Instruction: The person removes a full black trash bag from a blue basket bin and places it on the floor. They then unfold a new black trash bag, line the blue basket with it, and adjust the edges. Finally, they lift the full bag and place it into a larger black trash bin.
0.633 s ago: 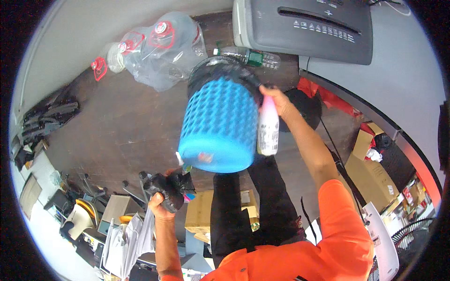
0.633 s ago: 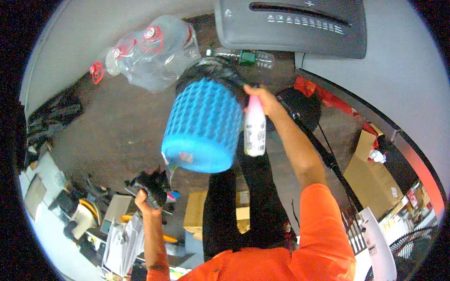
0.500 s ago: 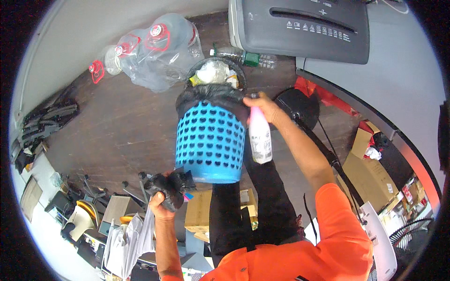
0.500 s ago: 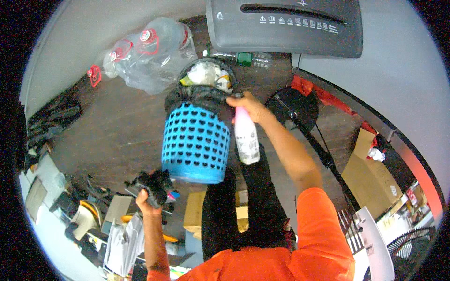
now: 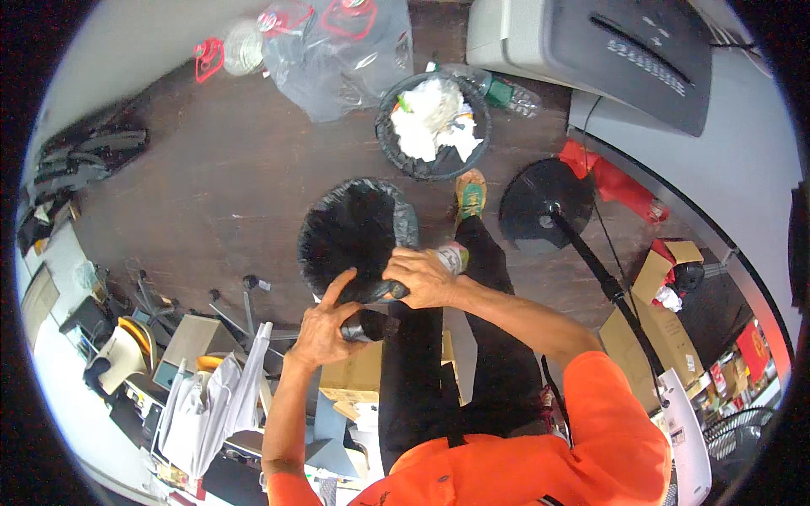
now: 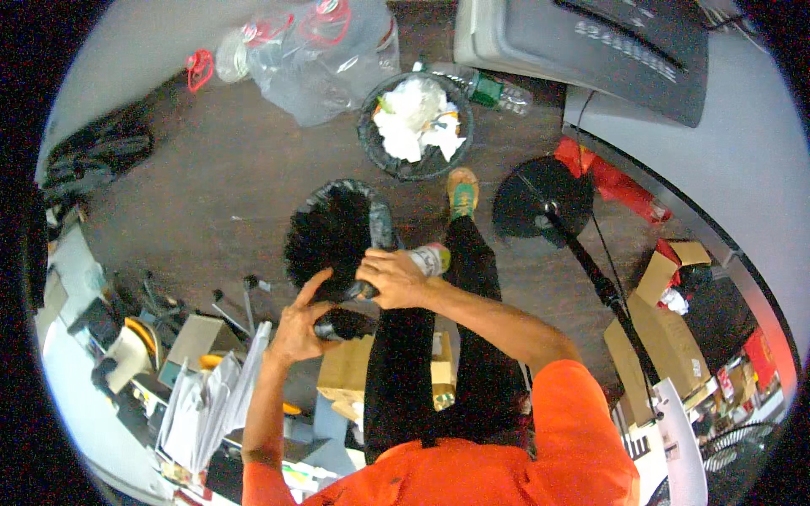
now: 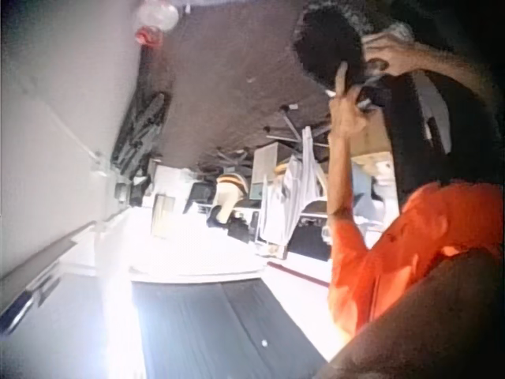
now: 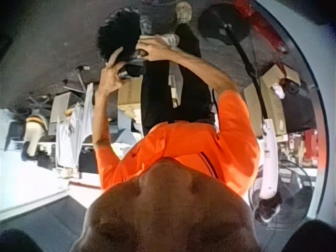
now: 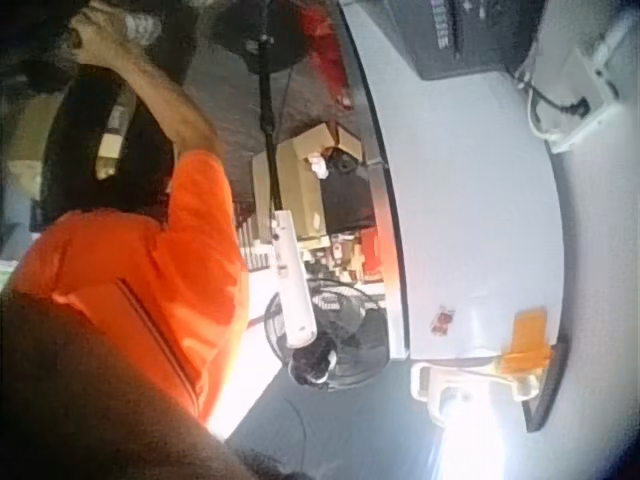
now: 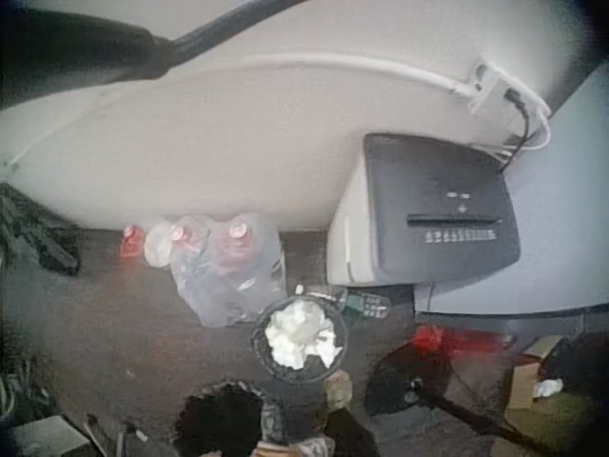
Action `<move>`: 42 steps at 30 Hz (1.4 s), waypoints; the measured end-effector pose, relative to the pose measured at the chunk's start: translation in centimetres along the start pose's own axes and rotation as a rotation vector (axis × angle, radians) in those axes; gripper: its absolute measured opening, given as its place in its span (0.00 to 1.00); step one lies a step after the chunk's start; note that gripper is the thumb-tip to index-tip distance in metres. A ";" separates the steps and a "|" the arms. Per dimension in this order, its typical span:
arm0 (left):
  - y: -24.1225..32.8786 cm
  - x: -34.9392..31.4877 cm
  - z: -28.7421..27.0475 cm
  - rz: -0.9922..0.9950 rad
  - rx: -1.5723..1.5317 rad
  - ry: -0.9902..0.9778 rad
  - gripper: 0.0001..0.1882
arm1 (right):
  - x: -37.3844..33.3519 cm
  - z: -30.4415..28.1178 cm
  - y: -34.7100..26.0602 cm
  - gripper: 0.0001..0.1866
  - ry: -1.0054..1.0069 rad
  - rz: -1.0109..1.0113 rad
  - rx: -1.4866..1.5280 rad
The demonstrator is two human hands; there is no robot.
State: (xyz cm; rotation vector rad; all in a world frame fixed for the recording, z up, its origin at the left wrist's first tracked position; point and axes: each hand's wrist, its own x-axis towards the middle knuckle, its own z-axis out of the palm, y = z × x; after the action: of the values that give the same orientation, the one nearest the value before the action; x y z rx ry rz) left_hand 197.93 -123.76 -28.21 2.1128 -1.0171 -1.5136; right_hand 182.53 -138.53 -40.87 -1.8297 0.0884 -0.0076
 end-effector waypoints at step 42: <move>-16.5 4.0 8.4 -0.181 0.043 0.656 0.31 | -2.0 -20.0 10.0 0.11 1.003 0.431 0.088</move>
State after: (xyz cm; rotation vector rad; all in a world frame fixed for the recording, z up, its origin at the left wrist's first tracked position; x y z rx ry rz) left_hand 196.65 -114.33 -44.62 2.5211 -0.6295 -0.7513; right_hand 178.92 -160.24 -45.31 -1.5279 1.1556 -0.6131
